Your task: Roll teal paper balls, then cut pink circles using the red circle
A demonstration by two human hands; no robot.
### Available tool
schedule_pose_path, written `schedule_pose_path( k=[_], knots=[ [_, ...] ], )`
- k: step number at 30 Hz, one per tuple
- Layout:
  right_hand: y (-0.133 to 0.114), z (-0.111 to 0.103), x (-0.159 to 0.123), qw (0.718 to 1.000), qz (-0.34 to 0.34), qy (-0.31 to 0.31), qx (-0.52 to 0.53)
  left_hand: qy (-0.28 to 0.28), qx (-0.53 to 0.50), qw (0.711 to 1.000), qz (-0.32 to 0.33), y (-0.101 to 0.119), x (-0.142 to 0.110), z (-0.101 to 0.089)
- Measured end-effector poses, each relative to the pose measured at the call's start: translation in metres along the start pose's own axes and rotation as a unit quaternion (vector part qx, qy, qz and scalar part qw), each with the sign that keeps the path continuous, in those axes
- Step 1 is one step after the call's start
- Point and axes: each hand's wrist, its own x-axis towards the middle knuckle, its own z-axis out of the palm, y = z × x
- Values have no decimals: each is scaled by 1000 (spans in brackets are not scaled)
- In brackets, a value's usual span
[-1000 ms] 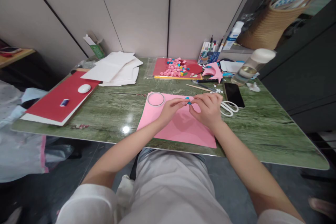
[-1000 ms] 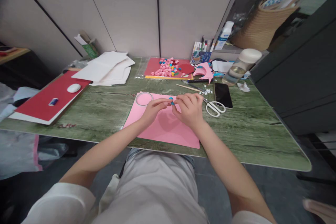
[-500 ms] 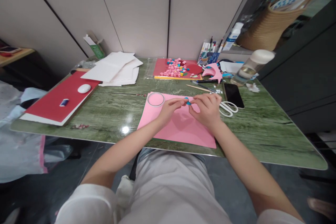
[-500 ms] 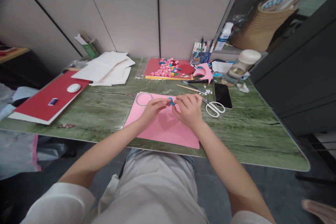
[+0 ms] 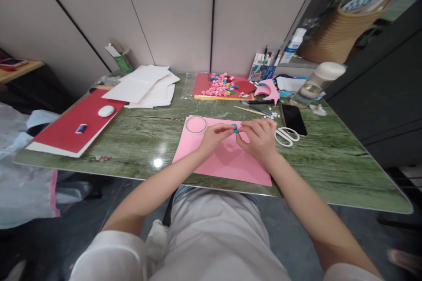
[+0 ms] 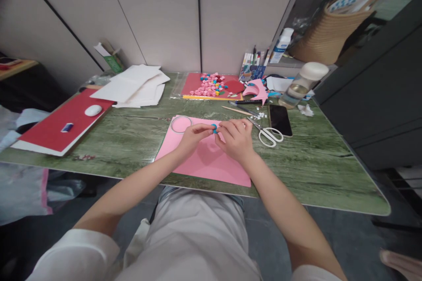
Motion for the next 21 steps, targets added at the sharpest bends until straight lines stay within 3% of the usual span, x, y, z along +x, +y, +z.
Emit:
schedule_pose_path(
  k=[21],
  knots=[
    [0,1,0,1000,-15,6,5,-5,-71,997,-27,-3,4,-2]
  ],
)
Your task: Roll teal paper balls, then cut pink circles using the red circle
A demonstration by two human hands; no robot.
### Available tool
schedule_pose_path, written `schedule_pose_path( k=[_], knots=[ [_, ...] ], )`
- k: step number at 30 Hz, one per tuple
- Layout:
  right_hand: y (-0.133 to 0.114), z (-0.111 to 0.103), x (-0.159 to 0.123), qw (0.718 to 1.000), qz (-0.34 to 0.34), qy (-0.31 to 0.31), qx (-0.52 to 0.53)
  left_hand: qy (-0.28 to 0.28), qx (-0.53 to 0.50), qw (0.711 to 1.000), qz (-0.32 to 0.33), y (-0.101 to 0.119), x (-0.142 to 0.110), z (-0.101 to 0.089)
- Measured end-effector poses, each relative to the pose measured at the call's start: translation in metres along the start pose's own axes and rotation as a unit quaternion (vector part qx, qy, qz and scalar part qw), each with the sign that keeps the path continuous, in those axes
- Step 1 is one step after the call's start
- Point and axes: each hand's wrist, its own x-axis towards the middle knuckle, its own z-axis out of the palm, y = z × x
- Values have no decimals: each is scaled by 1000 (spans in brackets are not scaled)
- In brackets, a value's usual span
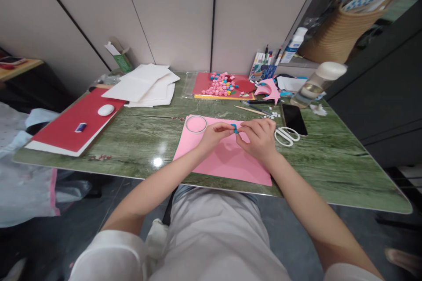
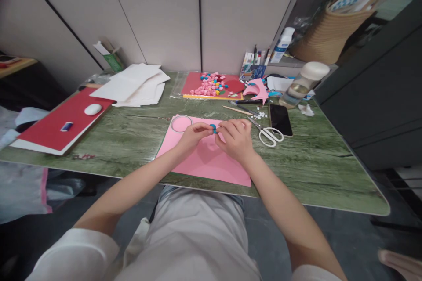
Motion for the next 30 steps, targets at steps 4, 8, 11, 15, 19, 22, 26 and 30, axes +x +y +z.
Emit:
schedule_pose_path(
  k=[4,8,11,15,19,22,26,30],
  knots=[
    [0,0,1,1000,-4,12,2,-2,0,1000,0,-1,0,-1],
    [0,1,0,1000,-5,9,1,-2,-9,1000,-7,-1,0,-1],
    [1,2,-1,1000,-2,-6,-1,-3,-16,1000,-12,-2,0,-1],
    [1,3,-2,1000,1,-15,-1,-6,-17,1000,-17,-2,0,-1],
    [0,3,-2,1000,-5,-4,-2,-8,-15,1000,-26,-2,0,-2],
    [1,3,-2,1000,1,-15,-6,-9,-22,999,-34,-1,0,-2],
    [1,4,-3,1000,5,-24,2,-7,-31,999,-44,-2,1,-2],
    [1,4,-3,1000,5,-23,4,-11,-39,998,-50,-2,1,-2]
  ],
)
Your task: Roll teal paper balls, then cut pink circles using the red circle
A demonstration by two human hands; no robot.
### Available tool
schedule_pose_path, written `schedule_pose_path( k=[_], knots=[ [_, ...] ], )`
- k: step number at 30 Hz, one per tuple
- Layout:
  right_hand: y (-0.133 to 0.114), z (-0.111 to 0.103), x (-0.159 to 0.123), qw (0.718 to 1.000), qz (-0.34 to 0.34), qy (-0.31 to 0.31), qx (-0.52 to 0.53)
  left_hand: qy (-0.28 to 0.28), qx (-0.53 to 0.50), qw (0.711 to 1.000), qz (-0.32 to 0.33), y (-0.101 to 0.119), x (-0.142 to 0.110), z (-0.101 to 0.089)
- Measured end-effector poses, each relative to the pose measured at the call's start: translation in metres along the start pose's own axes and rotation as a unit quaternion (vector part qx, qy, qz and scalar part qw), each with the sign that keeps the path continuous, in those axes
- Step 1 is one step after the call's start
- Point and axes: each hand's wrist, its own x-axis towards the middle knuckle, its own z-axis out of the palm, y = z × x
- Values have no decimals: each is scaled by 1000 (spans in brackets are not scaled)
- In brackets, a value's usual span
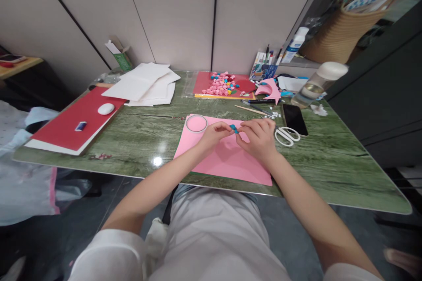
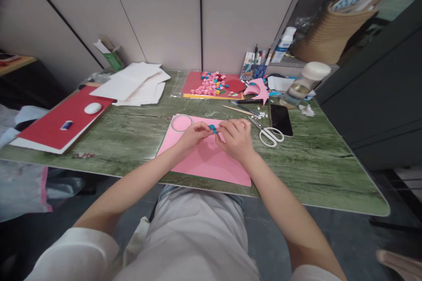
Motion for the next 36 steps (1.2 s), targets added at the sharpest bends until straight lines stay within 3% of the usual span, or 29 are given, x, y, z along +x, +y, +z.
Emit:
schedule_pose_path(
  k=[17,36],
  knots=[
    [-1,-1,2,1000,-3,10,6,1,-14,1000,-14,0,1,1],
    [-2,-1,2,1000,-8,-3,0,49,45,997,29,9,-1,3]
  ],
)
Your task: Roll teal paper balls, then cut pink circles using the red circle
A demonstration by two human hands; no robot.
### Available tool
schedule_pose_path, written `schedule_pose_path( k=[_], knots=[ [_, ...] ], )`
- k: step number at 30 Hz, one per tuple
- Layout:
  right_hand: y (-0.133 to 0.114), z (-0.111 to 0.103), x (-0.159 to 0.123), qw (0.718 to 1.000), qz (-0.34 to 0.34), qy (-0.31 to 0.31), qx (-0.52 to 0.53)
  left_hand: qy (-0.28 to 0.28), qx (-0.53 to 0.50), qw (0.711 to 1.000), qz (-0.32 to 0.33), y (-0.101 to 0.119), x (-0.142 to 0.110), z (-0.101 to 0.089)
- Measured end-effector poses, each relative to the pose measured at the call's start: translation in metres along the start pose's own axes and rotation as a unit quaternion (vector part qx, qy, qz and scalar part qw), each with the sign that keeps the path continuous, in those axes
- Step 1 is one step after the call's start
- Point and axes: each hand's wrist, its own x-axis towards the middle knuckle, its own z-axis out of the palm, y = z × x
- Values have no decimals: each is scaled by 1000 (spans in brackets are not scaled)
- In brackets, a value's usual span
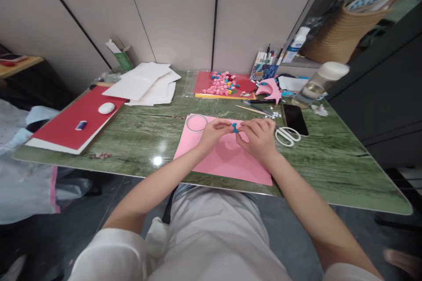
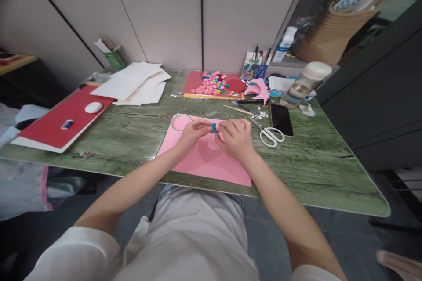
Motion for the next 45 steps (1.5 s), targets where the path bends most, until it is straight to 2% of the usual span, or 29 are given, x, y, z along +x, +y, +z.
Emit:
schedule_pose_path(
  k=[6,13,18,25,31,36,41,45],
  knots=[
    [-1,-1,0,1000,-1,0,-6,-5,40,999,27,-2,-1,-1],
    [-3,-2,0,1000,-5,20,-6,-3,32,999,-16,-4,-1,-2],
    [-3,-2,-1,1000,-3,12,-15,-6,28,999,-44,-2,-2,-1],
    [-2,-2,-1,999,-26,28,-15,-16,1,996,-84,2,-4,0],
    [-2,-3,-1,996,-62,49,-33,-21,-2,996,-84,3,-5,1],
    [0,-3,-3,996,-74,21,-52,-19,-1,996,-88,3,-4,1],
    [0,-4,-2,992,-105,54,-48,-19,-5,996,-87,3,-4,1],
    [-1,-6,0,989,-124,73,-43,-26,-19,998,-61,2,-4,1]
  ],
)
